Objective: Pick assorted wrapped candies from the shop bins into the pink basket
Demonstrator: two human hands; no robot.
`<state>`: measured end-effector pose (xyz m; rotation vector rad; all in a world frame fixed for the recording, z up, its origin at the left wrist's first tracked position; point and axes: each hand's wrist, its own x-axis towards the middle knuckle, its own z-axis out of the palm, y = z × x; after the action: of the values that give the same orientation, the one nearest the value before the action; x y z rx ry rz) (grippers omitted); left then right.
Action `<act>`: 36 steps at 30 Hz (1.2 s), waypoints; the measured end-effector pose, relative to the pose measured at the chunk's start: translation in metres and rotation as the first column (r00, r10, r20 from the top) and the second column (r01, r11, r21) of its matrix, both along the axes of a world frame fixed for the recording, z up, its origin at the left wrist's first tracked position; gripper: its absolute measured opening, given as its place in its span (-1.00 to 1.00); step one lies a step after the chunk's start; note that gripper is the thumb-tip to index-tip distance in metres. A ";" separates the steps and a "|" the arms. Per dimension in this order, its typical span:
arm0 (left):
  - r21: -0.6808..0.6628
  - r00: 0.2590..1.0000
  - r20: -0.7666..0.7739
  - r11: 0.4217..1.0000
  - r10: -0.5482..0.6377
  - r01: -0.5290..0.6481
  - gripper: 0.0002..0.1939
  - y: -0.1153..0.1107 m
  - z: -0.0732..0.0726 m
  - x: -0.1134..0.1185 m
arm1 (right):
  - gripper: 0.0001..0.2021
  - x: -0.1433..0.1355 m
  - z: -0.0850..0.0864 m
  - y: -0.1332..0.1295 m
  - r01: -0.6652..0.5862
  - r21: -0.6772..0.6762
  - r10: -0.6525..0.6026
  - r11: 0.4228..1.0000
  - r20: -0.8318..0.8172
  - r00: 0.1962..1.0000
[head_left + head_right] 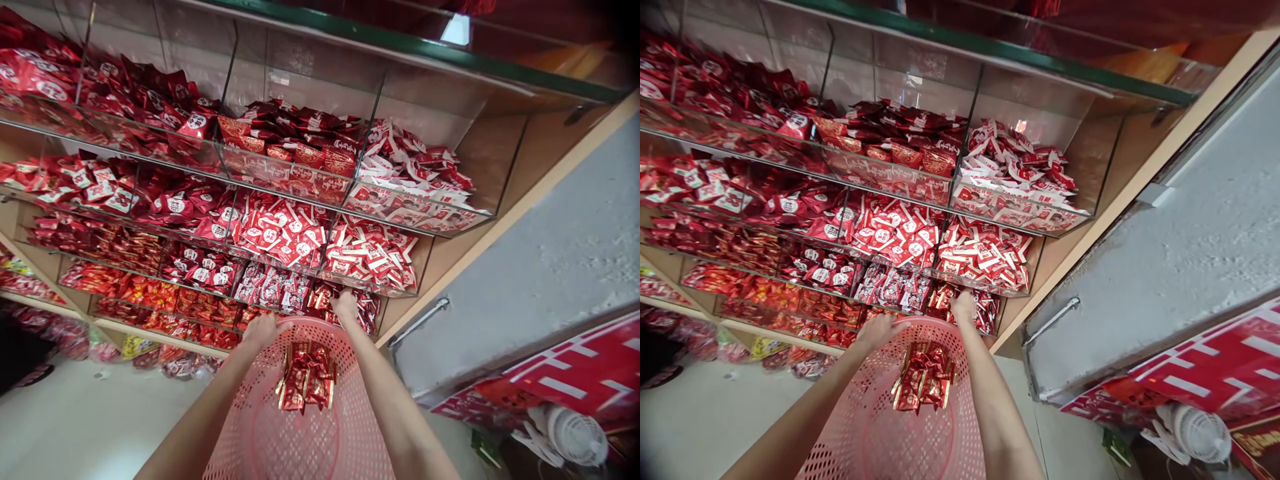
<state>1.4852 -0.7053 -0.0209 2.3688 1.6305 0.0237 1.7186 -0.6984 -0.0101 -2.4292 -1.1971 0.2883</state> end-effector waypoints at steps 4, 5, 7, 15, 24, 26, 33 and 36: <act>0.012 1.000 0.007 1.000 -0.004 0.004 -0.27 0.001 0.000 -0.001 | -0.69 0.002 -0.005 0.002 0.013 0.168 -0.002 0.986 -0.067 0.998; 0.014 1.000 0.008 1.000 -0.003 0.003 -0.27 0.001 0.000 -0.001 | -0.68 0.003 -0.007 0.001 0.011 0.212 0.007 0.977 -0.084 0.996; 0.017 1.000 0.010 1.000 -0.003 0.003 -0.26 0.002 0.001 -0.001 | -0.67 0.005 -0.009 -0.002 0.002 0.297 0.034 0.955 -0.116 0.993; 0.051 1.000 0.011 0.999 0.012 -0.013 -0.29 0.004 0.001 0.001 | -0.69 0.015 0.005 -0.041 -0.169 0.526 0.233 0.833 -0.057 0.971; 0.051 1.000 0.007 0.999 -0.010 0.010 -0.29 0.003 0.008 0.002 | -0.76 0.008 0.021 -0.086 -0.379 0.309 0.321 0.872 0.224 0.920; 0.054 1.000 0.006 0.999 -0.004 0.004 -0.29 0.002 0.009 0.002 | -0.76 0.016 0.022 -0.086 -0.304 0.226 0.224 0.926 0.320 0.921; 0.068 1.000 0.002 0.998 -0.007 0.007 -0.30 0.002 0.005 0.002 | -0.52 0.030 0.019 -0.070 -0.160 0.072 0.102 0.984 0.508 0.855; 0.072 1.000 0.002 0.997 0.008 -0.008 -0.29 0.003 -0.001 0.001 | -0.50 0.030 0.012 -0.064 -0.145 0.055 0.094 0.988 0.537 0.838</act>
<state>1.4864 -0.7019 -0.0218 2.4143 1.6650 0.0869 1.7490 -0.7627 0.0019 -2.4273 -1.5503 -0.4405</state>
